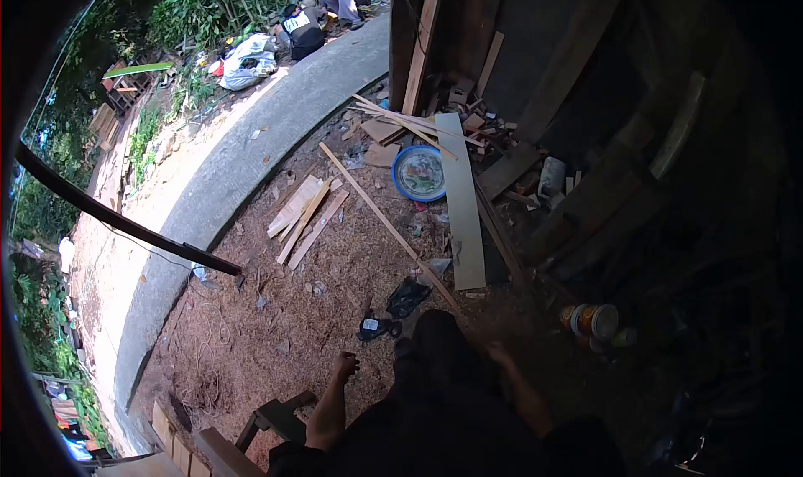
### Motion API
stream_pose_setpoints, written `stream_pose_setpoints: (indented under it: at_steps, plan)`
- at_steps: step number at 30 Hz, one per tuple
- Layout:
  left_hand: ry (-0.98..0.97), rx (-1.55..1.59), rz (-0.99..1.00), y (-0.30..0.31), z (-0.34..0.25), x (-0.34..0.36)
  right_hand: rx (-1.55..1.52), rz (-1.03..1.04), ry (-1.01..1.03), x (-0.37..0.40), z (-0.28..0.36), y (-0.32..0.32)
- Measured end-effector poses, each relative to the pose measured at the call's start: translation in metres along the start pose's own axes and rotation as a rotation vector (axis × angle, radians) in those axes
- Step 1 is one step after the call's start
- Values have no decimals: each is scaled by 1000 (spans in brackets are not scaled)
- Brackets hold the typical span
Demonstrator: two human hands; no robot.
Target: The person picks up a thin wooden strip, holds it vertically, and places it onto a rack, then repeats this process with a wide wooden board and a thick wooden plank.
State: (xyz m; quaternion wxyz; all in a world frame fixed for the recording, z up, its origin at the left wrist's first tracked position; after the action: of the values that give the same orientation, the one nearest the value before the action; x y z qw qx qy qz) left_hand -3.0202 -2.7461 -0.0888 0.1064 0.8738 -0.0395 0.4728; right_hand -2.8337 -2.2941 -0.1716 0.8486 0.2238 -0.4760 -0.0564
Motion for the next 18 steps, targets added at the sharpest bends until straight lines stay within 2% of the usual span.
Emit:
stream_pose_setpoints:
  at_steps: [2,3,4,6,7,9,10,12,15,17,18]
  plan:
    - [-12,-78,69,-1,-31,-22,-77,-58,-78,45,87,8]
    - [-29,-121,128,0,-44,-31,-124,-114,-135,49,104,5]
    - [-47,-184,179,0,-54,-49,-144,-114,-159,40,110,0]
    - [-69,-265,235,0,-78,-83,59,-138,-150,12,116,-12]
    - [-103,-320,281,0,-94,-95,45,-125,-166,-7,107,-19]
    - [-128,-360,291,-5,-134,-117,-64,170,-279,-45,101,-27]
    - [-176,-399,277,-6,-156,-128,-79,178,-279,-63,114,-33]
    - [-297,-480,285,9,-183,-162,-233,113,-209,-96,154,-43]
    - [-147,-573,376,22,-259,-170,-510,-5,-149,-129,226,-56]
    - [-194,-534,401,31,-284,-214,-666,-120,-143,-138,249,-44]
    - [-292,-626,402,38,-292,-247,-679,-115,-132,-138,279,-30]
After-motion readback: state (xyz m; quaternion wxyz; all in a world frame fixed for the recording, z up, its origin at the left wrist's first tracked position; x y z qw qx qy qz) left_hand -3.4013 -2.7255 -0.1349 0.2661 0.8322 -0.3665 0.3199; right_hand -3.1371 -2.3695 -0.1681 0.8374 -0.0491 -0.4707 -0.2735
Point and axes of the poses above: each hand's wrist, its own x-axis away from the middle knuckle, its own y-axis out of the back of the hand, z = x × y, the point moved 1 cm from there along -x, towards the middle knuckle, and after that the axes turned 15 degrees about x, right-handed, at the moved point
